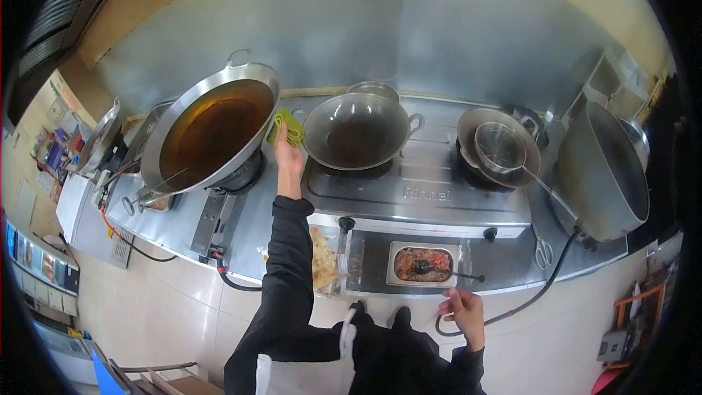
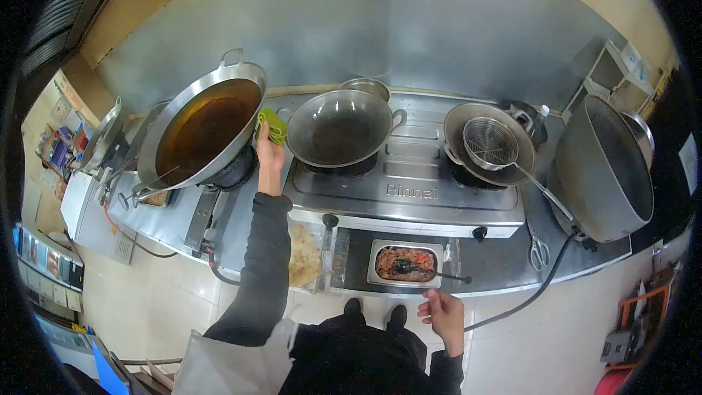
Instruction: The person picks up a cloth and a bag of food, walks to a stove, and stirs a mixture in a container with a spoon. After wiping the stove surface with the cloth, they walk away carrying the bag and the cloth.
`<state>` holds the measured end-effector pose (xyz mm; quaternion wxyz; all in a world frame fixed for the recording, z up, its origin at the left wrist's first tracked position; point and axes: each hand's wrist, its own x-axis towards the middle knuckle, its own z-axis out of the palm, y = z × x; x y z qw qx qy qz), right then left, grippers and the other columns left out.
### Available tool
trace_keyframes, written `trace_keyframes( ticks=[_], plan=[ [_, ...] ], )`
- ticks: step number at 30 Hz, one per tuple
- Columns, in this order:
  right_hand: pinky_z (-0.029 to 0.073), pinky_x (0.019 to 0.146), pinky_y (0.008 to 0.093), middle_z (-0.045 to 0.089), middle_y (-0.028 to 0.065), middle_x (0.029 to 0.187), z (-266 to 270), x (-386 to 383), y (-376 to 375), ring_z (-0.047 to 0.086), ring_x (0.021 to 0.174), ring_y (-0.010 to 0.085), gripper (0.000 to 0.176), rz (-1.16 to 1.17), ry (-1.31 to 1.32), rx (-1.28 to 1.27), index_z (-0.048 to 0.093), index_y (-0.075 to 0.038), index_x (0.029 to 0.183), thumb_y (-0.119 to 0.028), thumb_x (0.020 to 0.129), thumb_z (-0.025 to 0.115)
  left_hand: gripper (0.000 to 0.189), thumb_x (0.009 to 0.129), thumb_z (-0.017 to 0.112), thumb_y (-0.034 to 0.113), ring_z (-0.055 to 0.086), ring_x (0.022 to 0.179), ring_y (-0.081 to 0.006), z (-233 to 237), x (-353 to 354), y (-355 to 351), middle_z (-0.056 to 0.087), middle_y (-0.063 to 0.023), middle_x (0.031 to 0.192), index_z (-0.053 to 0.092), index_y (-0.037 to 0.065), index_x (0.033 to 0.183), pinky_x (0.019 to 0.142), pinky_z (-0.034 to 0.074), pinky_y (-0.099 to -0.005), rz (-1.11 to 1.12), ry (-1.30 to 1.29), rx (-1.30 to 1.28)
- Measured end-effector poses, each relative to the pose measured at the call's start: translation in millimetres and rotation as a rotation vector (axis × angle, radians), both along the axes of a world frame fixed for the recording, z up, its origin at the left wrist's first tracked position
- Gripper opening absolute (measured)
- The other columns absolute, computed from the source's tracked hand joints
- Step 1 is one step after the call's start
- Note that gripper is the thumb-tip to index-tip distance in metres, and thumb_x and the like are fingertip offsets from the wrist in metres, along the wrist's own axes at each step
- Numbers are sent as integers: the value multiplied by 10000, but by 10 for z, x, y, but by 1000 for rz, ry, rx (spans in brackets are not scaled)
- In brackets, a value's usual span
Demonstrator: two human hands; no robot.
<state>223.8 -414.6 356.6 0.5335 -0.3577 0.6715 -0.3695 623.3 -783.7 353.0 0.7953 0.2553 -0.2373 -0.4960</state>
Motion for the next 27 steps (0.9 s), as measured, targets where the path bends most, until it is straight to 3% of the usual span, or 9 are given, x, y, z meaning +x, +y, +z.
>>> trace_keyframes(
  ticks=[3,6,9,12,18,21,24,27],
  plan=[
    [495,496,234,638,89,696,-11,66,92,640,601,136,378,-20,12,26,616,39,946,-319,953,493,377,979,380,259,526,1079,-188,-39,88,-96,553,-62,1214,485,17,1249,936,383,-304,-91,26,5],
    [492,496,231,640,90,696,-7,86,155,639,599,133,381,-42,18,13,619,40,950,-319,953,494,422,973,414,263,504,1131,-185,-73,69,-199,526,-79,1279,466,-16,1285,953,377,-303,-52,19,163],
    [490,496,226,640,88,691,-35,62,206,639,600,132,368,-47,21,-27,623,42,958,-307,949,506,449,951,488,216,500,1148,-174,45,-79,-180,499,-114,1320,440,-44,1313,951,384,-290,158,-416,275],
    [486,497,228,641,86,687,49,60,222,638,596,130,351,-44,52,-59,626,43,956,-293,941,524,423,914,560,144,527,1109,-165,-26,-111,-224,541,-147,1267,480,-49,1281,929,398,-272,279,-553,267],
    [474,510,235,644,90,681,98,-62,197,637,592,132,314,-63,141,-125,627,56,963,-244,935,538,354,850,648,104,603,952,-192,-193,-249,23,641,-153,1077,585,-87,1141,843,454,-278,529,-525,306],
    [426,475,214,639,57,678,81,-141,167,624,584,114,289,-41,195,-196,623,39,970,-232,942,527,451,779,730,118,619,929,-232,-2,-443,345,647,-161,1007,569,-107,1136,821,479,-312,594,-628,574],
    [423,476,211,634,53,666,29,-220,137,617,571,110,273,-51,209,-247,629,36,960,-221,933,542,575,714,791,143,627,912,-275,-83,-489,293,625,-168,1016,518,-100,1158,819,498,-341,766,-615,699],
    [473,539,247,644,94,662,93,-303,100,633,595,130,271,-73,240,-257,628,64,949,-199,912,573,604,700,802,147,628,887,-294,54,-377,142,594,-170,1072,476,-75,1158,804,518,-389,554,-221,782]
  ],
)
